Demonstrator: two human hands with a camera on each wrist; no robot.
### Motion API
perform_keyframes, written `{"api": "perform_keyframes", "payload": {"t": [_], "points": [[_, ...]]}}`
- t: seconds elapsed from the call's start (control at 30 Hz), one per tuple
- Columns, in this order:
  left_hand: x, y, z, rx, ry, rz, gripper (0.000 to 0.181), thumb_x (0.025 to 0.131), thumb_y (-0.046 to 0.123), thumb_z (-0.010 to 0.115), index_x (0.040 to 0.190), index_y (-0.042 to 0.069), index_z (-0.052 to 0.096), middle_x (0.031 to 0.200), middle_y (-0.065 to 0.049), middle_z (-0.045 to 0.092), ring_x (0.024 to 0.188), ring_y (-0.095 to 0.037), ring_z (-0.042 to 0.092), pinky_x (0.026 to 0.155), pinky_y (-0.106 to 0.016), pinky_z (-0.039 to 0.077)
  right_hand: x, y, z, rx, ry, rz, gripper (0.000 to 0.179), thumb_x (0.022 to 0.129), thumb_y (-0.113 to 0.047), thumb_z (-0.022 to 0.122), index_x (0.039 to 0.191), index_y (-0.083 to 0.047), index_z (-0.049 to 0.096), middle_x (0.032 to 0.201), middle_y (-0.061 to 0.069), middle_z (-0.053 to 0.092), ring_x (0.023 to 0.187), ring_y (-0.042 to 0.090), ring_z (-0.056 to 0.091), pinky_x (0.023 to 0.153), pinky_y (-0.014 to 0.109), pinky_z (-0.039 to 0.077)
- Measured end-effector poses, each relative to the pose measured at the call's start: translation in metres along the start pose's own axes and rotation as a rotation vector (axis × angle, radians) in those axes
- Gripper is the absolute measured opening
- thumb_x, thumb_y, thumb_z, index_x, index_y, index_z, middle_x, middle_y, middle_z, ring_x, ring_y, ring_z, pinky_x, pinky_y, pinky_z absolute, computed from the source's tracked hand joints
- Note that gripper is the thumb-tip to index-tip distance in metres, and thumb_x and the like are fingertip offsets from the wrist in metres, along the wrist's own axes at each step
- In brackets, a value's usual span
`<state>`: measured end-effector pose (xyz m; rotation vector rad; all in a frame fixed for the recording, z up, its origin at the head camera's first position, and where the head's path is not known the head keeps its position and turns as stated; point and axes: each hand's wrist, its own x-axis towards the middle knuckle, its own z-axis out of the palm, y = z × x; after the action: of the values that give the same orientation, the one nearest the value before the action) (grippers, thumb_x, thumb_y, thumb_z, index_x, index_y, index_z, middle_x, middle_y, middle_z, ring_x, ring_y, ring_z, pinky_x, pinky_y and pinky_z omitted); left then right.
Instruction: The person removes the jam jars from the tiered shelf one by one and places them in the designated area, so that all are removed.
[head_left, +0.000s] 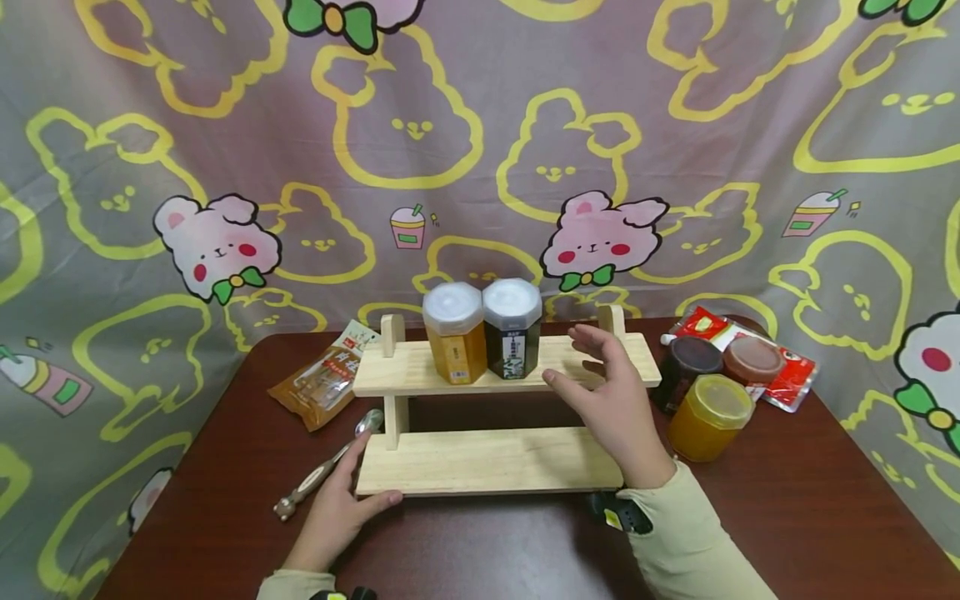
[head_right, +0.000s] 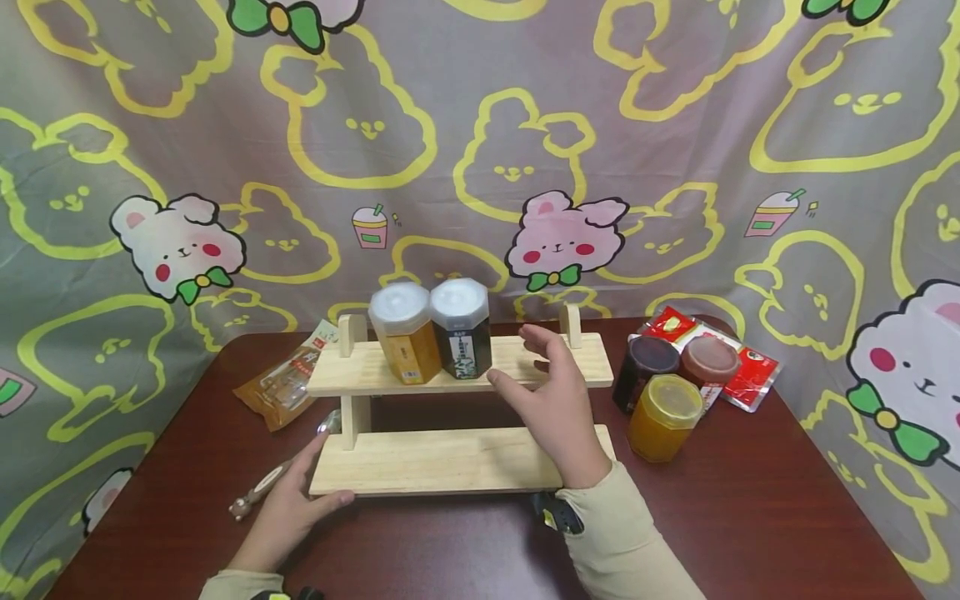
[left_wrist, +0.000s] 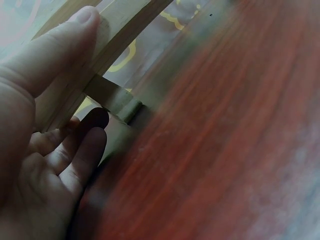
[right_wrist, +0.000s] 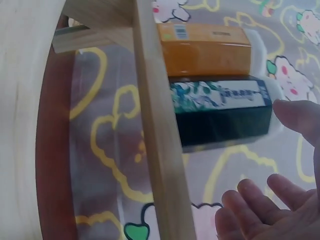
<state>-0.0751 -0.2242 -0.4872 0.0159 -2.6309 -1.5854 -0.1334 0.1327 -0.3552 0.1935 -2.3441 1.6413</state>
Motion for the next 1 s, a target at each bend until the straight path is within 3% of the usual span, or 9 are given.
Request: {"api": "perform_keyframes", "payload": {"t": [0.23,0.4,0.53,0.77,0.87,1.0], "points": [[0.001,0.000,0.001,0.008,-0.001,-0.012,0.107,0.071,0.022,0.093,0.157,0.010,0.030,0.152,-0.019,0.044,0.109,-0.024,0.059,0.088,-0.026,0.050,-0.013,0.001,-0.017,-0.031,0.117,-0.063,0.063,0.085,-0.017,0.082,0.138,-0.005,0.051,0.136,0.008,0.058,0.124,0.026,0.053,0.104,0.048,0.041],[0.002,0.000,0.001,0.014,-0.002,-0.017,0.107,0.071,0.023,0.093,0.157,0.010,0.030,0.152,-0.019,0.043,0.111,-0.025,0.058,0.090,-0.026,0.049,-0.020,0.005,-0.031,-0.042,0.200,-0.072,0.062,0.084,-0.011,0.082,0.138,-0.005,0.052,0.134,0.004,0.060,0.123,0.016,0.053,0.099,0.032,0.041],[0.001,0.000,0.000,0.011,-0.002,-0.014,0.107,0.071,0.023,0.093,0.157,0.010,0.031,0.152,-0.018,0.044,0.111,-0.025,0.058,0.090,-0.026,0.049,-0.024,0.012,-0.042,-0.037,0.229,-0.088,0.064,0.082,-0.004,0.083,0.138,-0.005,0.052,0.134,0.004,0.060,0.123,0.014,0.051,0.101,0.022,0.035],[0.000,0.000,-0.001,-0.016,-0.002,-0.006,0.106,0.071,0.021,0.093,0.157,0.011,0.031,0.150,-0.017,0.046,0.109,-0.021,0.058,0.091,-0.024,0.047,-0.031,0.027,-0.055,-0.134,0.230,-0.067,0.069,0.081,-0.006,0.084,0.141,-0.009,0.051,0.139,0.007,0.057,0.126,0.022,0.047,0.100,0.023,0.031],[-0.001,0.000,-0.001,-0.035,-0.004,-0.002,0.105,0.072,0.019,0.092,0.157,0.011,0.032,0.149,-0.016,0.047,0.108,-0.019,0.058,0.091,-0.023,0.047,-0.032,0.032,-0.060,-0.166,0.272,-0.070,0.066,0.081,-0.005,0.083,0.139,-0.008,0.053,0.137,0.008,0.058,0.125,0.023,0.047,0.099,0.024,0.032],[-0.001,0.001,-0.001,-0.031,-0.004,-0.002,0.105,0.071,0.020,0.092,0.157,0.011,0.032,0.150,-0.016,0.046,0.108,-0.019,0.058,0.091,-0.023,0.046,-0.033,0.039,-0.069,-0.190,0.348,-0.064,0.062,0.081,-0.005,0.082,0.137,-0.009,0.055,0.135,0.009,0.059,0.129,0.023,0.048,0.109,0.031,0.033]]}}
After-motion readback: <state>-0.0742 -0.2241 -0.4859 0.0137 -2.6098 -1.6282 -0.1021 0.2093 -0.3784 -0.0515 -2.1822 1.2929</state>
